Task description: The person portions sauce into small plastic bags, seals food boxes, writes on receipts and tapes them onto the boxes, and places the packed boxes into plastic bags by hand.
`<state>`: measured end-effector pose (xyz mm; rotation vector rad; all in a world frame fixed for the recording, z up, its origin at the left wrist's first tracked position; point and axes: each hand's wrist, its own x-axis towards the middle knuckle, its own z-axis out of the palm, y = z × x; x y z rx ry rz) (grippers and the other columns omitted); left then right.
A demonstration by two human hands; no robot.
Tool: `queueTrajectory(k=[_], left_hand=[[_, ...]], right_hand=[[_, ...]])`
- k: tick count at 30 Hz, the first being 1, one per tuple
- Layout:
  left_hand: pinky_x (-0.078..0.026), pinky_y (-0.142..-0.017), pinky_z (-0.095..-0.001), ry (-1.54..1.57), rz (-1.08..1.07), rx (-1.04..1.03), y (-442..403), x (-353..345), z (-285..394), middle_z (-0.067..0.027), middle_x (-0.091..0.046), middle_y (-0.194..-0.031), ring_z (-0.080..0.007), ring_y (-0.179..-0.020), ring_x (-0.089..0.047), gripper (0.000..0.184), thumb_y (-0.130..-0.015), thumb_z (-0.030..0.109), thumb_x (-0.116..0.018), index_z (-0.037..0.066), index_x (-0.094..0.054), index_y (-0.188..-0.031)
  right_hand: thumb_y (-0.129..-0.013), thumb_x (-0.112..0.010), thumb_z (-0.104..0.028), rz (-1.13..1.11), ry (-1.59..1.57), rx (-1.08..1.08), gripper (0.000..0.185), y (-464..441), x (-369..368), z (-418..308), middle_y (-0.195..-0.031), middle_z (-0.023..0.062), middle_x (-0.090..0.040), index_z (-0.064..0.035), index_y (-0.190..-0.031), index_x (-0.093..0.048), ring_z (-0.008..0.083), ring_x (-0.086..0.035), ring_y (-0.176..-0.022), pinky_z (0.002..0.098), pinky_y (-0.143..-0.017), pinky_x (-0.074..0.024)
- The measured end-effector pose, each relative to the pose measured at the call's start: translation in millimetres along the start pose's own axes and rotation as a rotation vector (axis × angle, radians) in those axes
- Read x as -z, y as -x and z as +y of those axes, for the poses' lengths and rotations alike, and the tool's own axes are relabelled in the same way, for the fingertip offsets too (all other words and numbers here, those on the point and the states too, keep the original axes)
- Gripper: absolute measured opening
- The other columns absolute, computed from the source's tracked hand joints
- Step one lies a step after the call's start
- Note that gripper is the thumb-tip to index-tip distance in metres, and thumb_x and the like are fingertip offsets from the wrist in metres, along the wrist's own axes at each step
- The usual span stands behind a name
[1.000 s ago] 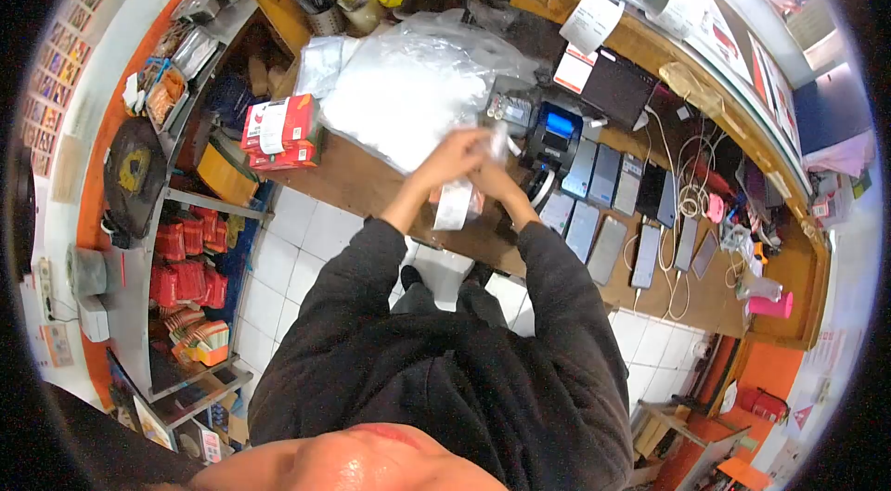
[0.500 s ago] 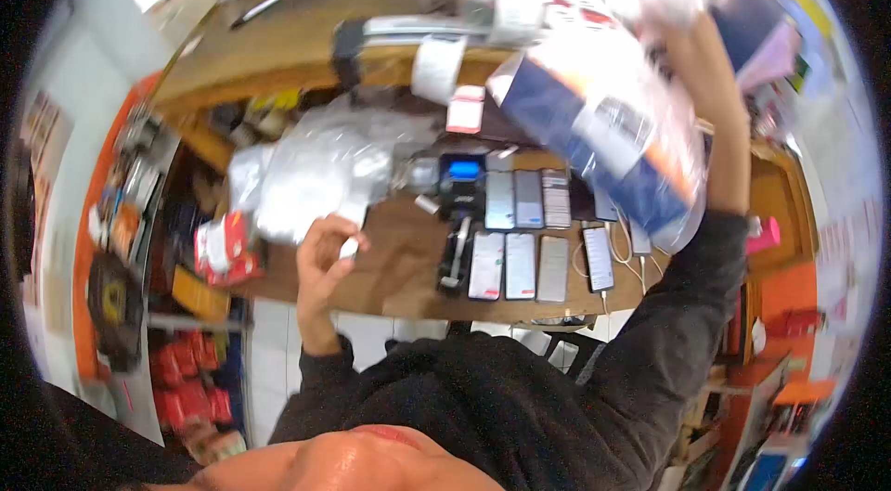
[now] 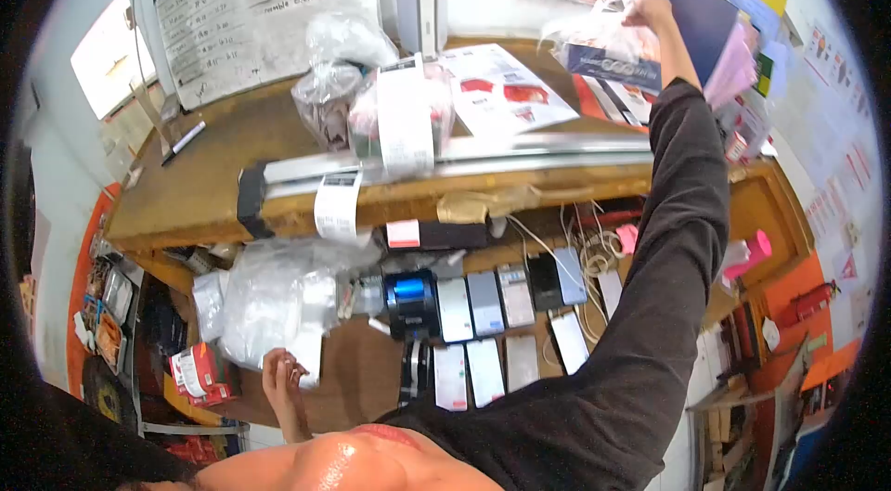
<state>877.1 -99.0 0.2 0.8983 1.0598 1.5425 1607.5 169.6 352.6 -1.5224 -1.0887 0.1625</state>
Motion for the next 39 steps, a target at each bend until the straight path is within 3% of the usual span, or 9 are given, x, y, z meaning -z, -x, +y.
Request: queueTrajectory(k=[8,10,14,18,21,27,35,37,39], left_hand=[[-0.045,-0.07,-0.0269,-0.2,0.116,-0.023,-28.0,5.3,-4.1,-0.0049,-0.053,-0.085,-0.0124,-0.074,-0.052,0.017,-0.093,0.017,-0.052,0.002,-0.056,-0.1],[-0.043,-0.069,-0.0268,-0.198,0.18,-0.035,-27.8,6.0,-0.1,-0.0042,-0.053,-0.083,-0.0118,-0.074,-0.051,0.018,-0.094,0.018,-0.05,0.001,-0.055,-0.096],[-0.029,-0.048,-0.0245,-0.022,0.31,0.083,-20.7,35.8,-6.5,0.0052,-0.029,-0.058,-0.0076,-0.051,-0.03,0.037,-0.099,0.026,-0.043,0.014,-0.034,-0.065],[-0.024,-0.046,-0.0231,0.047,0.317,0.053,-17.9,56.0,-11.8,0.0065,-0.026,-0.056,-0.0055,-0.049,-0.027,0.041,-0.099,0.03,-0.045,0.015,-0.032,-0.062],[-0.027,-0.048,-0.0223,0.026,0.283,0.11,-13.9,68.0,-18.9,0.0065,-0.027,-0.056,-0.0054,-0.049,-0.027,0.042,-0.098,0.032,-0.046,0.015,-0.034,-0.062],[-0.034,-0.05,-0.0222,0.127,0.131,0.274,12.2,72.3,-27.2,0.0046,-0.037,-0.059,-0.0064,-0.051,-0.039,0.037,-0.098,0.032,-0.046,0.009,-0.048,-0.07],[-0.036,-0.053,-0.0204,-0.019,0.009,0.263,23.2,207.9,8.2,0.0023,-0.043,-0.063,-0.0053,-0.057,-0.042,0.034,-0.099,0.029,-0.044,0.005,-0.054,-0.078],[-0.036,-0.053,-0.0202,-0.037,0.033,0.226,9.0,253.6,18.7,0.0026,-0.043,-0.063,-0.005,-0.057,-0.043,0.032,-0.099,0.027,-0.045,0.005,-0.053,-0.078],[-0.041,-0.059,-0.0202,-0.125,0.074,0.117,-1.0,293.8,12.7,0.0001,-0.052,-0.074,-0.0055,-0.067,-0.05,0.018,-0.097,0.019,-0.05,0.004,-0.054,-0.091]], right_hand=[[-0.083,-0.059,-0.024,0.205,-0.12,0.027,0.035,-48.6,-84.9,134.3,-0.092,0.0161,-0.061,0.0067,-0.101,-0.059,0.027,-0.067,-0.08,0.0451,-0.06,-0.0544],[-0.084,-0.062,-0.028,0.038,-0.476,-0.176,0.038,-19.9,-87.5,135.1,-0.108,0.0071,-0.06,-0.0097,-0.117,-0.058,0.0239,-0.06,-0.1,0.0597,-0.071,-0.0447],[-0.09,-0.06,-0.027,-0.351,-0.367,0.029,0.044,-145.6,-9.4,229.9,-0.116,0.0076,-0.056,-0.0051,-0.126,-0.05,0.0233,-0.055,-0.103,0.0432,-0.074,-0.0503],[-0.088,-0.058,-0.011,0.093,0.077,0.493,0.032,9.4,-45.4,71.9,-0.104,0.0142,-0.063,0.0073,-0.115,-0.056,0.0177,-0.062,-0.077,0.0258,-0.069,-0.0525],[-0.086,-0.059,-0.011,0.263,0.17,0.861,0.024,221.2,-100.1,-36.4,-0.095,0.0128,-0.064,0.0025,-0.105,-0.06,0.0222,-0.062,-0.081,0.0334,-0.074,-0.0511],[-0.071,-0.067,-0.008,-0.674,0.15,1.351,0.017,549.8,-295.2,-110.2,-0.083,0.0078,-0.06,-0.0101,-0.088,-0.065,0.025,-0.059,-0.076,0.0362,-0.064,-0.047],[-0.083,-0.064,-0.021,-0.76,0.553,0.959,0.022,592.8,-552.5,-1.9,-0.099,0.0135,-0.062,-0.0076,-0.101,-0.06,0.0319,-0.058,-0.089,0.0392,-0.075,-0.0473],[-0.086,-0.061,-0.021,-0.767,0.199,0.474,0.017,598.8,-554.4,-41.9,-0.089,0.0127,-0.065,-0.0066,-0.096,-0.059,0.0295,-0.062,-0.081,0.0386,-0.07,-0.0482],[-0.091,-0.056,-0.022,-0.684,-0.044,0.436,0.017,625.2,-531.3,-83.0,-0.071,0.0071,-0.062,-0.0053,-0.089,-0.057,0.0195,-0.059,-0.064,0.0318,-0.062,-0.0466]])
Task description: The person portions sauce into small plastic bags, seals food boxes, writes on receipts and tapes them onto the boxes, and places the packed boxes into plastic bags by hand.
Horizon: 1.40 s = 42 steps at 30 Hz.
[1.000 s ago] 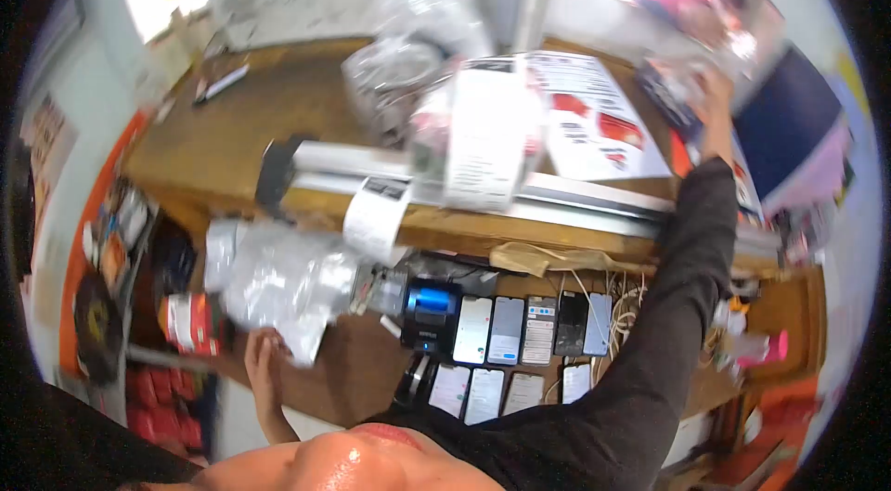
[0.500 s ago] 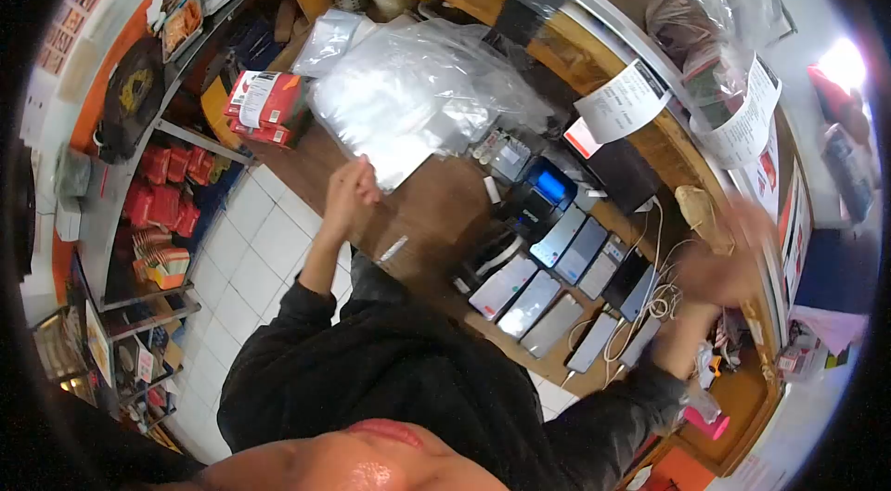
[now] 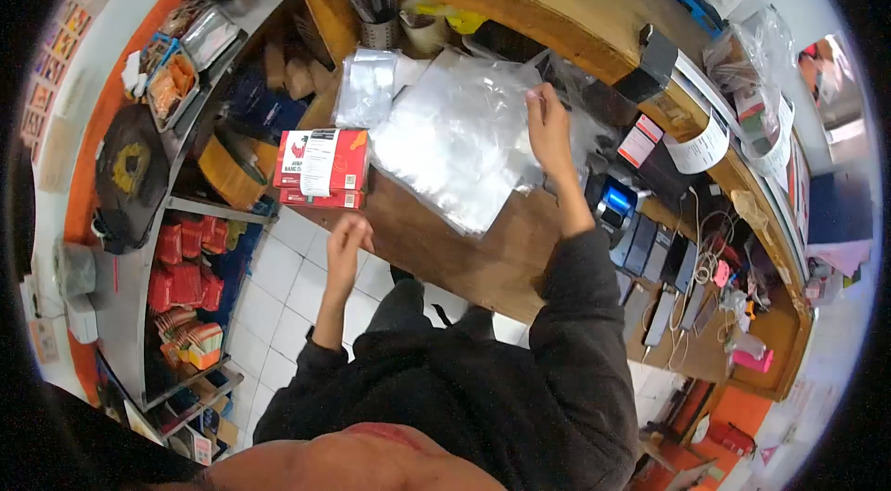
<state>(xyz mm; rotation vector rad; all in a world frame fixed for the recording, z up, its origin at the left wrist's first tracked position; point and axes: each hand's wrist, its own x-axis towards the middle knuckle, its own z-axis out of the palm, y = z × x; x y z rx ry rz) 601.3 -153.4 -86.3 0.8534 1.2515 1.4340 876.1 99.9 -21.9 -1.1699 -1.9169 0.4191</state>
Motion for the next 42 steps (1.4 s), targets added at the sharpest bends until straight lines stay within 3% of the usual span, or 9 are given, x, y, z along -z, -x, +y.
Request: queueTrajectory(k=[4,10,14,20,26,28,31,35,42], left_hand=[[-0.049,-0.078,-0.0293,-0.005,0.111,-0.17,-49.2,-41.8,25.8,-0.0048,-0.056,-0.106,-0.0137,-0.09,-0.057,0.05,-0.086,0.018,-0.067,0.001,-0.041,-0.126],[-0.046,-0.079,-0.0356,-0.295,-0.246,0.11,-82.0,-75.2,42.5,-0.0101,-0.059,-0.106,-0.0217,-0.093,-0.057,0.032,-0.084,0.022,-0.067,-0.002,-0.06,-0.105],[-0.047,-0.071,-0.038,-0.649,0.0,-0.523,-63.6,-53.6,72.5,-0.0161,-0.061,-0.096,-0.0308,-0.081,-0.058,0.018,-0.08,0.014,-0.064,-0.001,-0.062,-0.088],[-0.046,-0.064,-0.0459,-1.327,-0.473,-0.528,-20.7,-70.5,110.2,-0.0143,-0.063,-0.075,-0.034,-0.072,-0.063,0.019,-0.083,0.014,-0.06,0.009,-0.059,-0.102],[-0.046,-0.059,-0.0374,-0.806,0.165,-1.133,51.9,-40.6,182.2,-0.0134,-0.062,-0.071,-0.0313,-0.064,-0.059,0.036,-0.074,0.003,-0.059,0.014,-0.06,-0.108],[-0.047,-0.06,-0.0446,-0.884,-0.304,-1.178,68.7,-14.8,146.3,-0.0172,-0.063,-0.067,-0.038,-0.063,-0.061,0.037,-0.077,0.003,-0.056,0.008,-0.055,-0.114],[-0.046,-0.067,-0.0538,-1.554,-0.493,-0.319,65.6,-3.1,77.9,-0.0256,-0.062,-0.076,-0.0437,-0.074,-0.061,0.038,-0.074,-0.001,-0.05,0.009,-0.056,-0.11],[-0.045,-0.071,-0.0551,-1.044,-0.487,-0.435,101.6,-34.2,80.1,-0.0257,-0.062,-0.074,-0.0467,-0.075,-0.059,0.036,-0.074,0.001,-0.051,0.009,-0.054,-0.109],[-0.046,-0.064,-0.0497,-1.287,-0.168,-0.403,123.4,-46.9,140.2,-0.0215,-0.065,-0.079,-0.0419,-0.073,-0.062,0.037,-0.073,0.006,-0.055,0.005,-0.055,-0.11]], right_hand=[[-0.096,-0.053,-0.029,0.079,-0.733,-0.542,0.023,61.0,5.7,-111.8,-0.064,-0.0059,-0.046,-0.0068,-0.091,-0.056,0.0032,-0.043,-0.053,0.0203,-0.051,-0.0399],[-0.091,-0.061,-0.026,0.045,-0.873,-0.707,0.025,109.3,43.2,-148.7,-0.078,-0.0027,-0.055,-0.0042,-0.103,-0.058,0.0028,-0.049,-0.063,0.0202,-0.051,-0.0423],[-0.076,-0.072,-0.018,0.333,0.391,-0.125,0.062,130.9,69.1,-152.5,-0.11,0.0135,-0.056,-0.0012,-0.129,-0.045,0.0275,-0.056,-0.1,0.0388,-0.088,-0.0448],[-0.071,-0.063,-0.006,-0.477,0.757,-0.466,0.063,138.5,12.5,-118.3,-0.112,0.0183,-0.056,-0.011,-0.131,-0.044,0.0359,-0.063,-0.085,0.0464,-0.07,-0.0498],[-0.075,-0.058,-0.006,0.342,0.361,0.133,0.057,186.0,98.0,-214.0,-0.119,0.0197,-0.054,-0.0092,-0.13,-0.043,0.0398,-0.057,-0.099,0.0465,-0.085,-0.0445],[-0.074,-0.059,-0.007,0.099,0.31,0.441,0.073,237.5,79.5,-190.7,-0.124,0.0216,-0.052,-0.0066,-0.141,-0.03,0.0407,-0.054,-0.109,0.0458,-0.093,-0.0428],[-0.075,-0.059,-0.009,-0.614,0.366,-0.446,0.075,331.1,17.5,-110.3,-0.127,0.0222,-0.05,-0.0072,-0.143,-0.027,0.0408,-0.045,-0.122,0.0458,-0.103,-0.0347],[-0.071,-0.059,-0.004,-0.102,0.402,-0.082,0.081,290.9,50.4,-226.2,-0.126,0.0186,-0.05,-0.0124,-0.145,-0.025,0.0385,-0.044,-0.122,0.0518,-0.104,-0.0312],[-0.08,-0.058,-0.014,-0.233,0.868,-0.409,0.049,298.5,88.4,-164.4,-0.112,0.0141,-0.053,-0.0189,-0.128,-0.053,0.0286,-0.052,-0.098,0.0384,-0.071,-0.046]])
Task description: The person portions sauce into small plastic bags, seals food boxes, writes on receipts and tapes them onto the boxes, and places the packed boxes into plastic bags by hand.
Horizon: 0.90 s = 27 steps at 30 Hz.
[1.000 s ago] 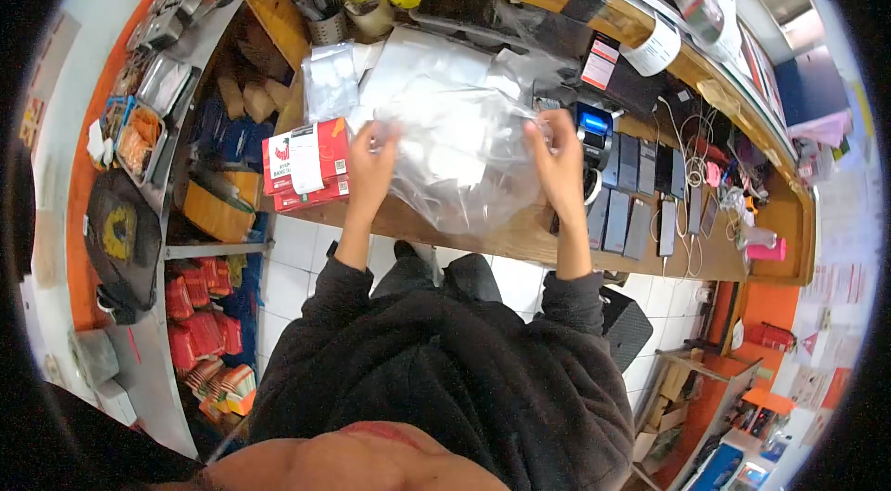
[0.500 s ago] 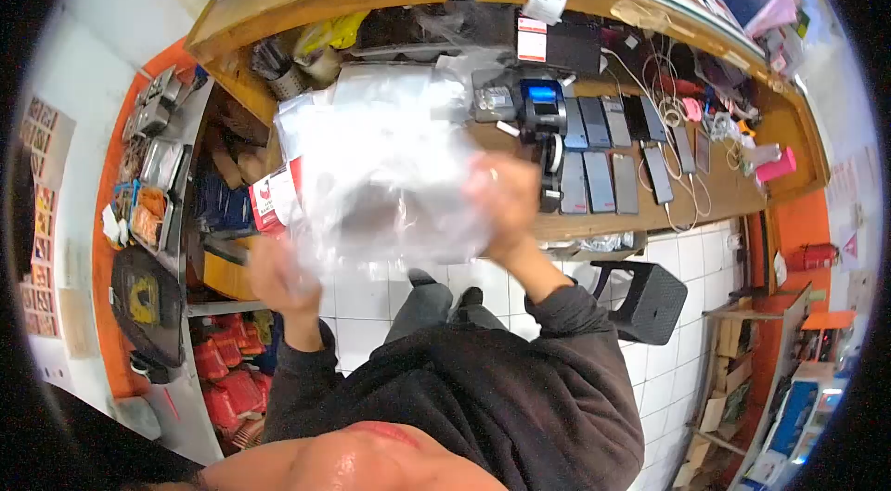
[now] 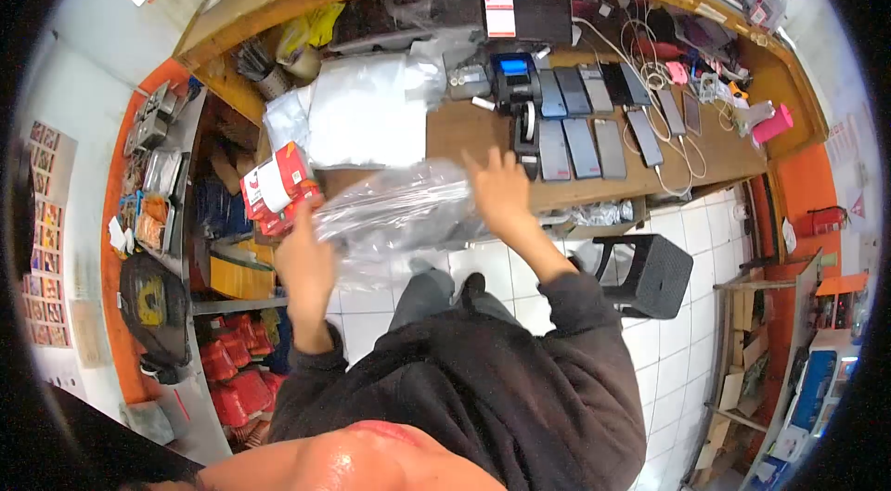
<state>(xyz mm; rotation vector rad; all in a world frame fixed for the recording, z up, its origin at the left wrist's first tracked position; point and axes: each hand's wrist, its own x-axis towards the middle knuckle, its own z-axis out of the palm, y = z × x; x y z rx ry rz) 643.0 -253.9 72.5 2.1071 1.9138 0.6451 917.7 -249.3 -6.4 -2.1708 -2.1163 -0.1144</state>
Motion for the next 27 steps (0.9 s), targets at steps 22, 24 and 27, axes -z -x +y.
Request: queueTrajectory(k=[22,24,27], left_hand=[[-0.051,-0.072,-0.0402,0.154,-0.673,0.028,130.5,-129.5,-146.0,-0.0232,-0.064,-0.089,-0.0398,-0.091,-0.06,0.02,-0.076,0.006,-0.059,0.003,-0.06,-0.095],[-0.051,-0.072,-0.0377,0.239,-0.58,-0.014,137.6,-112.1,-145.7,-0.0195,-0.066,-0.088,-0.0342,-0.088,-0.064,0.018,-0.08,0.008,-0.059,0.003,-0.061,-0.097],[-0.05,-0.074,-0.0309,0.861,-1.163,0.213,133.8,-100.3,-137.0,-0.0072,-0.067,-0.083,-0.0164,-0.079,-0.062,0.028,-0.091,0.025,-0.059,-0.002,-0.06,-0.101]], right_hand=[[-0.078,-0.055,-0.001,-0.609,-0.648,0.121,0.026,168.9,-125.8,49.6,-0.084,0.0247,-0.062,0.001,-0.103,-0.057,0.0415,-0.058,-0.093,0.0488,-0.076,-0.0466],[-0.086,-0.048,-0.009,-0.138,-0.853,0.175,0.021,172.6,-129.6,50.5,-0.095,0.0236,-0.064,0.0002,-0.104,-0.055,0.033,-0.062,-0.093,0.0431,-0.074,-0.0528],[-0.088,-0.046,-0.008,-0.492,-2.237,-1.221,0.027,146.4,-77.0,20.1,-0.086,0.0137,-0.063,-0.0012,-0.113,-0.055,0.024,-0.062,-0.076,0.0352,-0.061,-0.0526]])
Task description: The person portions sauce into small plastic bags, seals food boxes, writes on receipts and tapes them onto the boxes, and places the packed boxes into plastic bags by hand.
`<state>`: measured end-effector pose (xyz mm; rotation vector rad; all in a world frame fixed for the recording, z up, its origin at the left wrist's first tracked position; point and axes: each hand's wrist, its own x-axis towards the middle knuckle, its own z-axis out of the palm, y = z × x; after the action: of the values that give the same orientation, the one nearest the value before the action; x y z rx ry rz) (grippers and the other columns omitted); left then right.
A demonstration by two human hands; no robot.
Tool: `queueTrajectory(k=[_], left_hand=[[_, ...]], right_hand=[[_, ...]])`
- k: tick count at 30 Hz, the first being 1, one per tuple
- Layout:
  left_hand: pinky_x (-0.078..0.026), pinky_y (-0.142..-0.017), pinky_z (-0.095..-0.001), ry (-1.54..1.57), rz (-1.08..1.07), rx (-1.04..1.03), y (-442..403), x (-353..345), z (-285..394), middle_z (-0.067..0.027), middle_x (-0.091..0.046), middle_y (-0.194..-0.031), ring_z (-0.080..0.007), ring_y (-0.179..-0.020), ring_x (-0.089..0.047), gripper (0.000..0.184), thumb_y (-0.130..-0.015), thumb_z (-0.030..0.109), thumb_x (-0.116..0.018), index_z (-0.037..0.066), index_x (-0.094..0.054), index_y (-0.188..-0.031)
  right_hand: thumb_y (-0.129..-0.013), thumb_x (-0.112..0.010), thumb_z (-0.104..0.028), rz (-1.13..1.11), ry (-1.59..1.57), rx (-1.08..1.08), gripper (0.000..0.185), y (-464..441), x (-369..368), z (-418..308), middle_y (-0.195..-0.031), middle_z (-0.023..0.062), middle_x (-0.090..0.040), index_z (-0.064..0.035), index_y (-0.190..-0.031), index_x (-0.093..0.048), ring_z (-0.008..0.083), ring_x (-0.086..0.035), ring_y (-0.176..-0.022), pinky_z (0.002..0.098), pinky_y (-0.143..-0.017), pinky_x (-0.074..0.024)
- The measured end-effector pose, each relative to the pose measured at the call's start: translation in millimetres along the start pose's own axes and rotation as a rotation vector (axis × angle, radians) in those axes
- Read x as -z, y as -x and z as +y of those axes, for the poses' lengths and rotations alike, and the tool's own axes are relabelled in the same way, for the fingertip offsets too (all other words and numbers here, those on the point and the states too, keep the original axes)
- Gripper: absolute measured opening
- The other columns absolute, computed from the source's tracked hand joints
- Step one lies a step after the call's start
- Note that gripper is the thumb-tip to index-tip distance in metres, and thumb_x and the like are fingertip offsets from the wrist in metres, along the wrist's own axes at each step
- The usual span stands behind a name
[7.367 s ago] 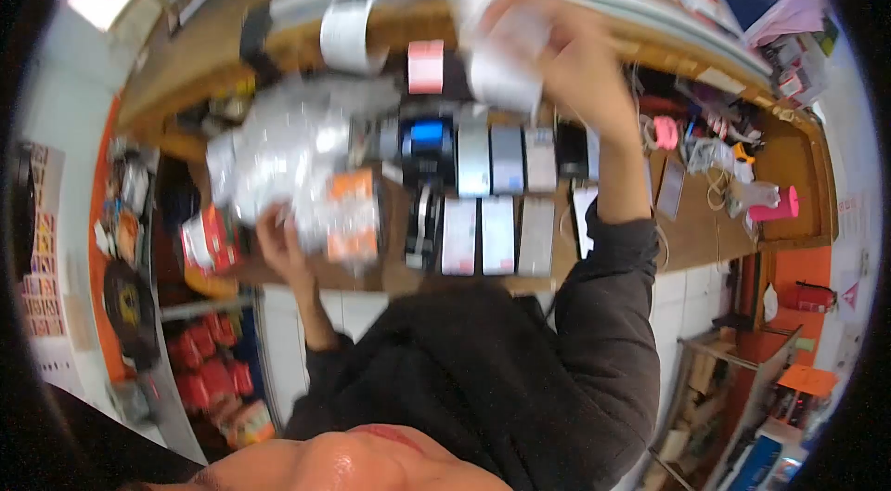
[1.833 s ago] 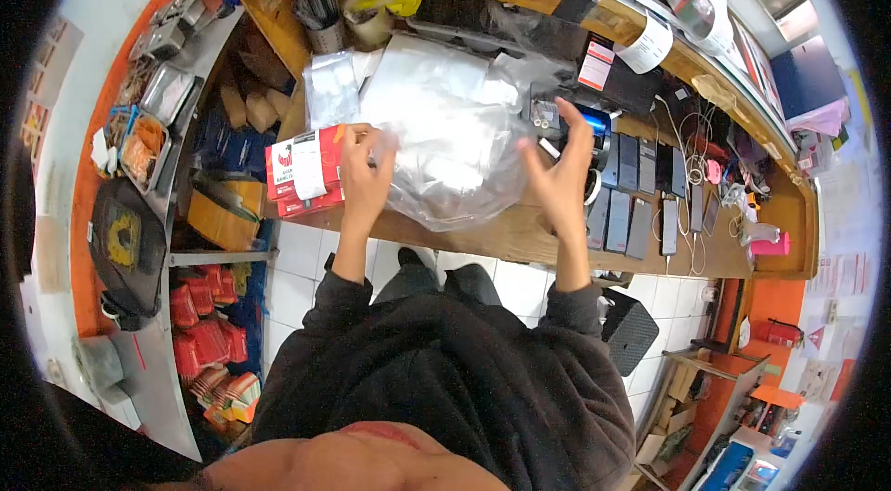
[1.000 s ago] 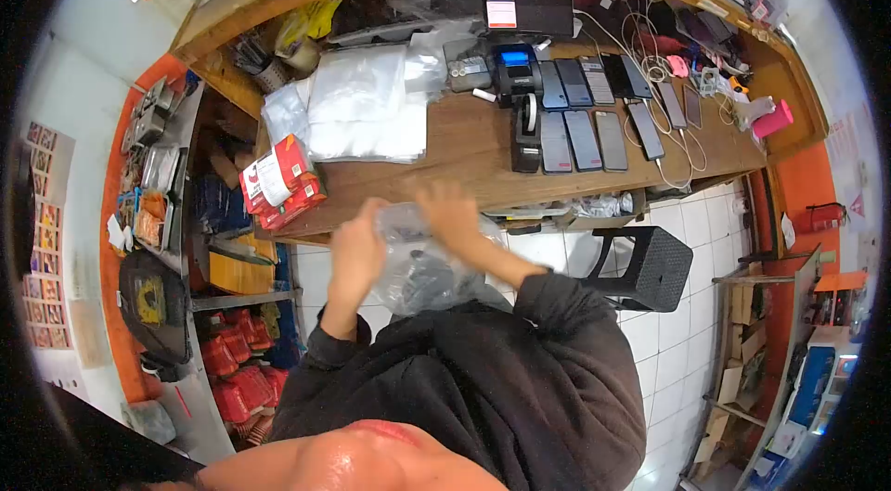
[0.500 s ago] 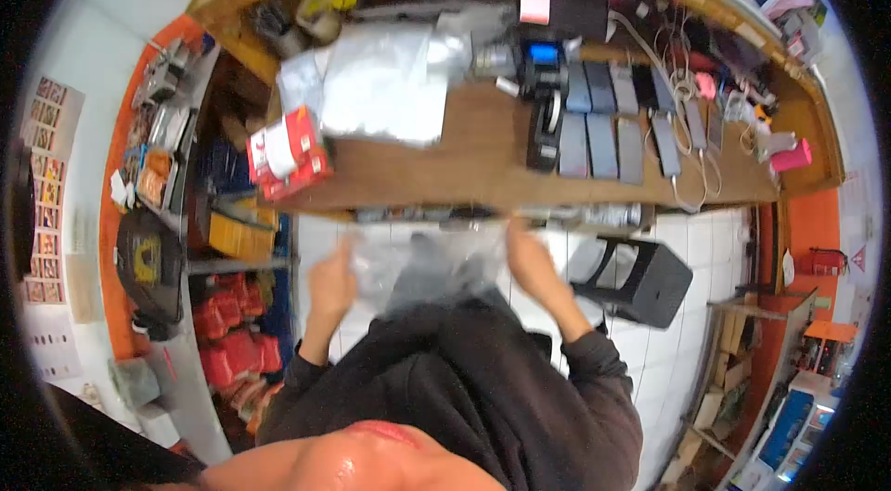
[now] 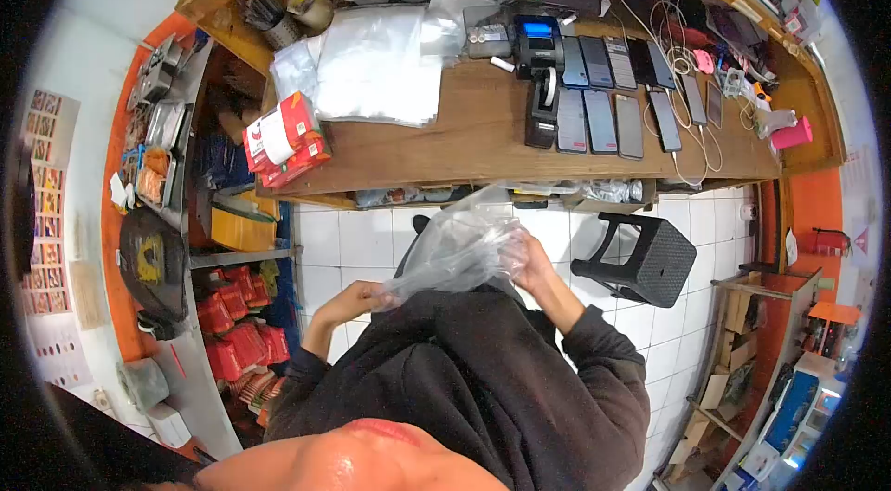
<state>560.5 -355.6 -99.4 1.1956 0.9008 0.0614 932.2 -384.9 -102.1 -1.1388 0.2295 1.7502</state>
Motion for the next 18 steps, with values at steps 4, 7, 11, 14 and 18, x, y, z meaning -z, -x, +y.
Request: queueTrajectory(k=[4,7,11,14,18], left_hand=[[-0.051,-0.073,-0.0309,1.067,0.093,-0.38,12.1,48.6,16.7,-0.0086,-0.067,-0.08,-0.0132,-0.071,-0.062,0.043,-0.097,0.037,-0.044,-0.004,-0.057,-0.107],[-0.052,-0.065,-0.033,0.976,-0.033,-0.243,26.6,63.9,53.1,-0.0098,-0.066,-0.077,-0.0101,-0.06,-0.059,0.053,-0.098,0.043,-0.035,-0.004,-0.057,-0.107],[-0.051,-0.058,-0.0396,-0.014,-0.465,0.051,4.8,42.6,92.4,-0.0117,-0.066,-0.075,-0.0098,-0.056,-0.056,0.056,-0.098,0.045,-0.032,-0.003,-0.06,-0.107],[-0.045,-0.051,-0.0294,0.96,0.01,-0.669,-20.2,55.4,80.2,-0.0038,-0.059,-0.067,-0.0074,-0.05,-0.047,0.042,-0.095,0.039,-0.046,0.003,-0.062,-0.107],[-0.033,-0.042,-0.0205,1.345,0.531,-0.655,-87.8,67.1,94.7,0.0052,-0.05,-0.064,-0.0036,-0.045,-0.035,0.021,-0.092,0.027,-0.054,0.008,-0.061,-0.094]], right_hand=[[-0.089,-0.059,-0.019,-0.825,0.381,-0.503,0.036,2.6,-3.6,-14.3,-0.082,0.0088,-0.063,0.0004,-0.119,-0.055,0.0167,-0.06,-0.065,0.0267,-0.052,-0.0487],[-0.09,-0.06,-0.022,-1.127,1.266,-0.261,0.032,16.1,-43.5,-58.2,-0.096,0.0114,-0.067,0.005,-0.109,-0.06,0.017,-0.063,-0.084,0.029,-0.073,-0.0506],[-0.095,-0.051,-0.019,-0.839,-0.271,0.23,0.016,10.7,-46.5,-81.6,-0.066,0.0004,-0.056,-0.0049,-0.092,-0.057,0.0101,-0.056,-0.058,0.0301,-0.058,-0.048],[-0.094,-0.051,-0.016,-0.346,0.093,0.142,0.012,-17.6,-26.0,-63.2,-0.063,-0.0005,-0.05,-0.0051,-0.096,-0.055,0.0091,-0.053,-0.059,0.028,-0.056,-0.0447],[-0.088,-0.053,-0.008,0.001,1.055,0.493,0.025,-40.3,-58.9,-47.1,-0.08,0.0103,-0.056,-0.0009,-0.112,-0.049,0.0241,-0.058,-0.076,0.0385,-0.068,-0.0472]])
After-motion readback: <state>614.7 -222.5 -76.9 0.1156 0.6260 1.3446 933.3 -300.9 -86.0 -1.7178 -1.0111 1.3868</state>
